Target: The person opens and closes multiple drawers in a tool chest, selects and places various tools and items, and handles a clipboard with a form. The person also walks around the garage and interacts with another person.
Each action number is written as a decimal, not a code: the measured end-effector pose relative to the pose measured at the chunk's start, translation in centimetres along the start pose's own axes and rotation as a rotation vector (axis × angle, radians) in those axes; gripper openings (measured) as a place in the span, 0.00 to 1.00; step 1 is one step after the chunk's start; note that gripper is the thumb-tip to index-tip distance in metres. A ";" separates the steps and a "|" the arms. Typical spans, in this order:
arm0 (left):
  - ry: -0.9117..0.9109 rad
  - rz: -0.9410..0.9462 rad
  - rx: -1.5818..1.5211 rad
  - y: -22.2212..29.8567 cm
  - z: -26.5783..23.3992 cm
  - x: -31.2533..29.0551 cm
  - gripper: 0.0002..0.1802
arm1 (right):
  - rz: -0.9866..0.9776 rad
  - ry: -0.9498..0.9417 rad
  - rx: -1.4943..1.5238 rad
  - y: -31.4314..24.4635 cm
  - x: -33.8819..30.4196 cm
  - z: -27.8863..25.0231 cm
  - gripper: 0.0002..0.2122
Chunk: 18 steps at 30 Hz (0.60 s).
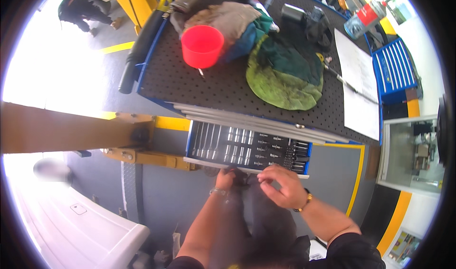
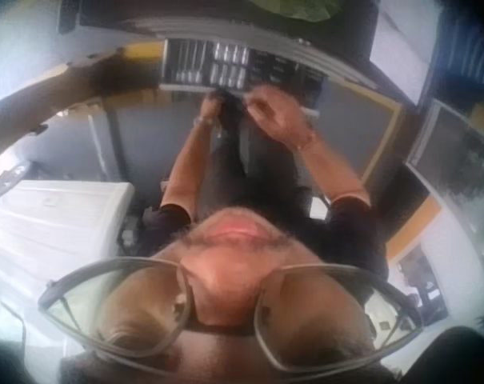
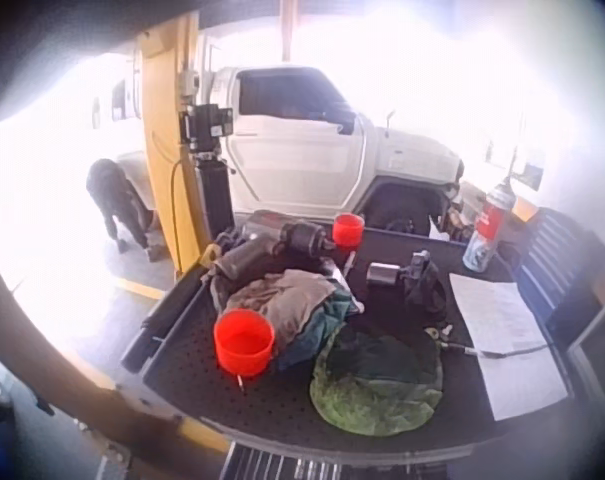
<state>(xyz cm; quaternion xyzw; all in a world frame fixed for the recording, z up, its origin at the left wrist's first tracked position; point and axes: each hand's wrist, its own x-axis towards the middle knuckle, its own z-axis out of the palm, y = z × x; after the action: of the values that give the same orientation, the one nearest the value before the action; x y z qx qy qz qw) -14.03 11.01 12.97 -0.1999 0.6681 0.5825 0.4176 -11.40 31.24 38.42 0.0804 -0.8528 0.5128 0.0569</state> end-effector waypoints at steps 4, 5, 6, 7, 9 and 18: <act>-0.029 0.311 0.492 0.4 -1.2 0.2 0.28 | -0.510 0.163 -0.305 -7.5 12.7 -6.1 0.10; -0.077 0.309 0.442 0.3 -1.6 -0.2 0.28 | -0.483 0.198 -0.325 -7.7 16.8 -7.5 0.08; -0.104 0.344 0.435 0.3 -1.8 -0.5 0.28 | -0.459 0.234 -0.484 -8.0 20.0 -8.6 0.08; -0.098 0.303 0.357 0.1 -1.9 -1.0 0.27 | -0.445 0.242 -0.497 -7.5 24.1 -9.8 0.07; -0.039 0.323 0.283 -1.1 -2.4 -3.0 0.26 | -0.331 0.275 -0.891 -5.9 33.0 -11.5 0.24; 0.256 0.026 0.185 -13.5 -5.5 -11.0 0.20 | -0.061 -0.177 -1.143 4.4 51.2 -14.3 0.57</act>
<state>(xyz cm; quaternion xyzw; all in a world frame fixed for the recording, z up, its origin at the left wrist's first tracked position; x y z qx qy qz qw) 0.62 0.18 13.29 -0.2244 0.7692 0.4937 0.3380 -62.30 41.87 50.47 0.1041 -0.9932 -0.0396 0.0345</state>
